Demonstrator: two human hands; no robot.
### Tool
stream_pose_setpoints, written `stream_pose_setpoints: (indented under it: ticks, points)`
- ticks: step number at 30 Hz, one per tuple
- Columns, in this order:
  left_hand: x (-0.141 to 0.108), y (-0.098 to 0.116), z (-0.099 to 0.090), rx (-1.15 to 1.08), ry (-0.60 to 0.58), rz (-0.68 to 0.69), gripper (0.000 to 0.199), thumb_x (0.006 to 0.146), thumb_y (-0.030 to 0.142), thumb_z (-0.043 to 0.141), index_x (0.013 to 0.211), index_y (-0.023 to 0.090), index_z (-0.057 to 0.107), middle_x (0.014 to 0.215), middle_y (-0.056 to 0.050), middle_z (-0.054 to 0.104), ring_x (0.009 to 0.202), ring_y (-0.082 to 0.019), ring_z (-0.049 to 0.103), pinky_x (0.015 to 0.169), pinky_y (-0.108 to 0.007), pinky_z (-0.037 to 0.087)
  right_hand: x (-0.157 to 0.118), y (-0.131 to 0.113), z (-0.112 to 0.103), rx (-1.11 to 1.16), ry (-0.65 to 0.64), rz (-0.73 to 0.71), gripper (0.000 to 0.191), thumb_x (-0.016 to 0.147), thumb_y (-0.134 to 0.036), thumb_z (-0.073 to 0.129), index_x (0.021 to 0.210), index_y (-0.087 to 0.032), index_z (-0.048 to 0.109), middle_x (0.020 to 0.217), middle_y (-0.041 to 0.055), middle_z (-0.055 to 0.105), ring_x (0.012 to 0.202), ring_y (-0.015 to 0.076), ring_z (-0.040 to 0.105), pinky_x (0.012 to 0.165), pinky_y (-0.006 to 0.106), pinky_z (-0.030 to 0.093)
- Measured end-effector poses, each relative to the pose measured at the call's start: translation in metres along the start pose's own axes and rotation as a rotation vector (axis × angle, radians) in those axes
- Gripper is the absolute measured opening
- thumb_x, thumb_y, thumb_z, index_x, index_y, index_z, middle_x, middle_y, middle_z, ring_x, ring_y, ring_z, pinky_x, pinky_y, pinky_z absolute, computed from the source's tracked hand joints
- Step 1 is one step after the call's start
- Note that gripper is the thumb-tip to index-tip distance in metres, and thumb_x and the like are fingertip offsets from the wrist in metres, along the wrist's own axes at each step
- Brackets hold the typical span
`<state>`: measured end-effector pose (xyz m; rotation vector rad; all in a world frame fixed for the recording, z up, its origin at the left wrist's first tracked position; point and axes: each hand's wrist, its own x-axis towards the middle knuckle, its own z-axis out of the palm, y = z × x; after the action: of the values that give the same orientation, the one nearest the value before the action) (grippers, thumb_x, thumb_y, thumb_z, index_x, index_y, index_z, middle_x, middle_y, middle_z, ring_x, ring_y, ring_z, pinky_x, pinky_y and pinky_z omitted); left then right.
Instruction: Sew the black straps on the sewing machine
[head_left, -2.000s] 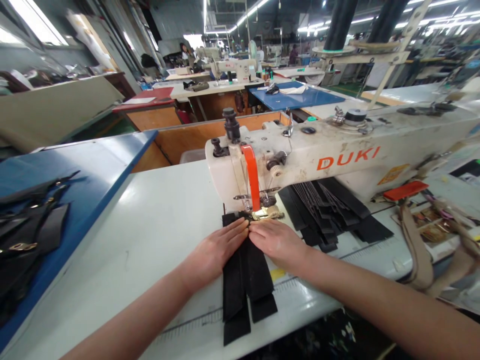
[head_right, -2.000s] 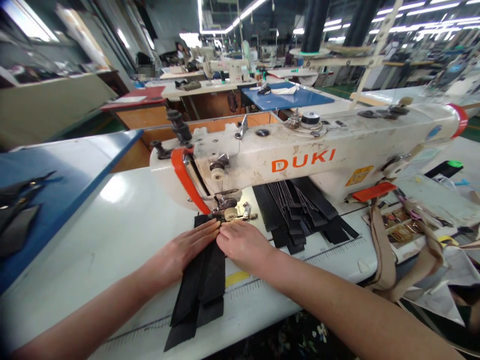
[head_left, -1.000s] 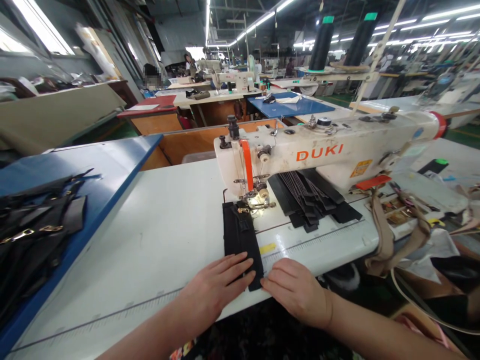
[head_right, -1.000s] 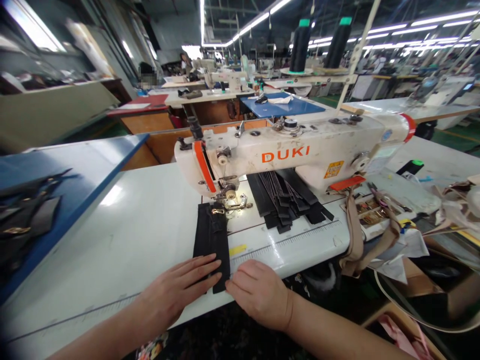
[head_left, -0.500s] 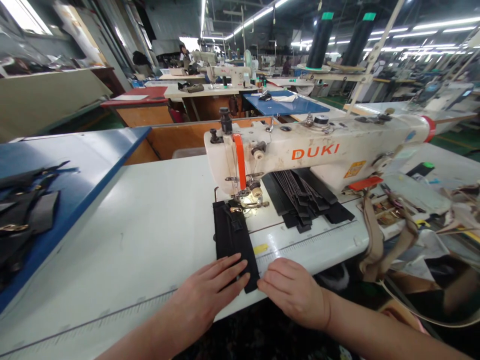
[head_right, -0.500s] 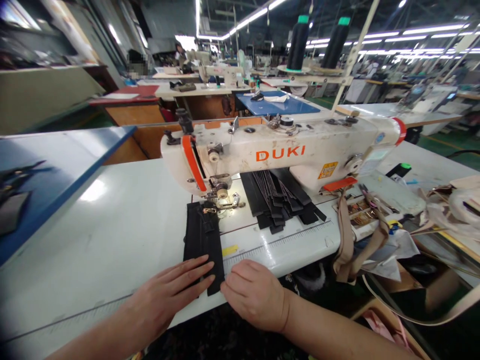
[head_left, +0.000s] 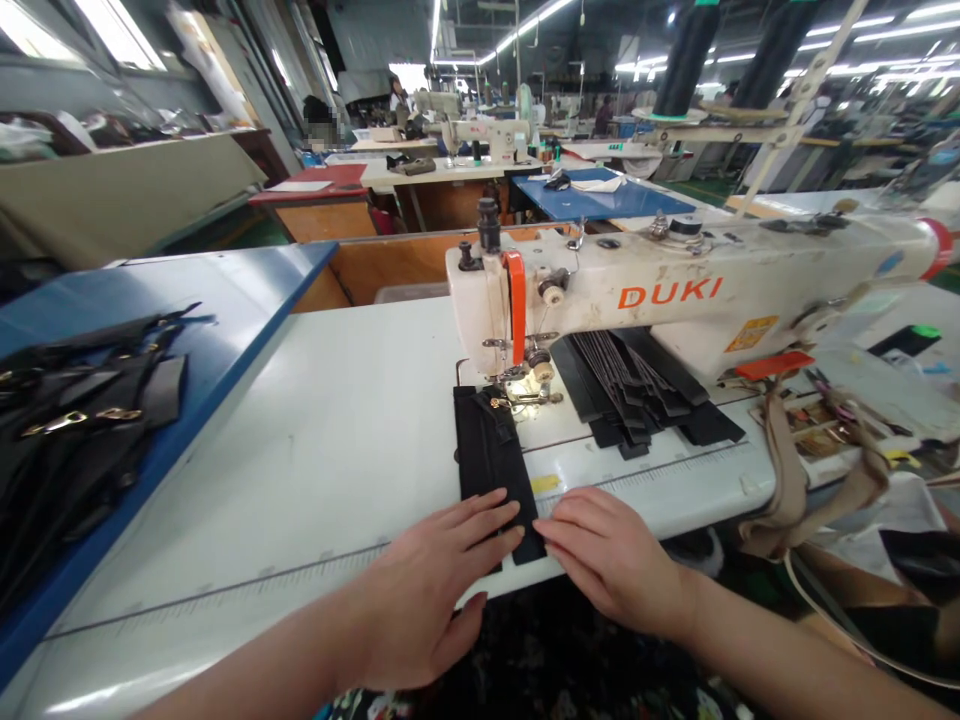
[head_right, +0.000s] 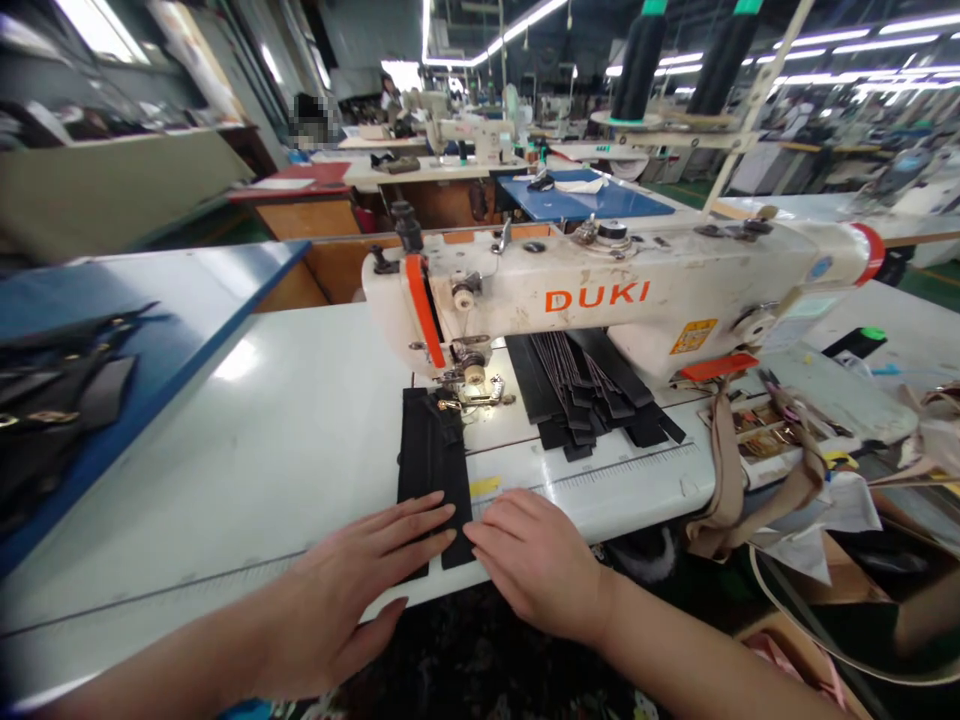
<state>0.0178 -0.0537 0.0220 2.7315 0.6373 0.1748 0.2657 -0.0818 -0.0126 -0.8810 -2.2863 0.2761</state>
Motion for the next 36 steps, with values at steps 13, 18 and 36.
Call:
stream_pose_setpoints:
  ticks: [13, 18, 36]
  points:
    - [0.005, -0.018, -0.012, -0.325, 0.021, -0.175, 0.073, 0.082, -0.003, 0.031, 0.146, 0.029, 0.030, 0.131, 0.003, 0.061, 0.120, -0.013, 0.057, 0.106, -0.036, 0.043, 0.005, 0.003, 0.000, -0.052, -0.094, -0.080, 0.025, 0.093, -0.009, 0.043, 0.107, -0.011, 0.063, 0.089, 0.0106, 0.063, 0.088, 0.0227, 0.055, 0.081, 0.038, 0.051]
    - [0.002, -0.016, -0.009, -0.266, 0.040, -0.181, 0.059, 0.085, 0.000, 0.034, 0.139, 0.024, 0.043, 0.133, 0.000, 0.059, 0.118, -0.015, 0.059, 0.104, -0.034, 0.045, 0.005, 0.003, -0.002, -0.068, -0.120, -0.092, 0.027, 0.092, -0.007, 0.040, 0.107, -0.010, 0.063, 0.092, 0.0111, 0.063, 0.090, 0.0231, 0.053, 0.084, 0.039, 0.050]
    - [0.070, -0.078, -0.022, 0.220, 0.340, -0.220, 0.049, 0.080, -0.002, 0.044, 0.122, 0.018, 0.059, 0.119, -0.012, 0.063, 0.119, -0.028, 0.053, 0.103, -0.050, 0.041, 0.009, 0.001, -0.001, -0.116, -0.184, -0.067, 0.024, 0.086, -0.005, 0.049, 0.107, -0.010, 0.061, 0.092, 0.0093, 0.060, 0.091, 0.0225, 0.049, 0.088, 0.037, 0.044]
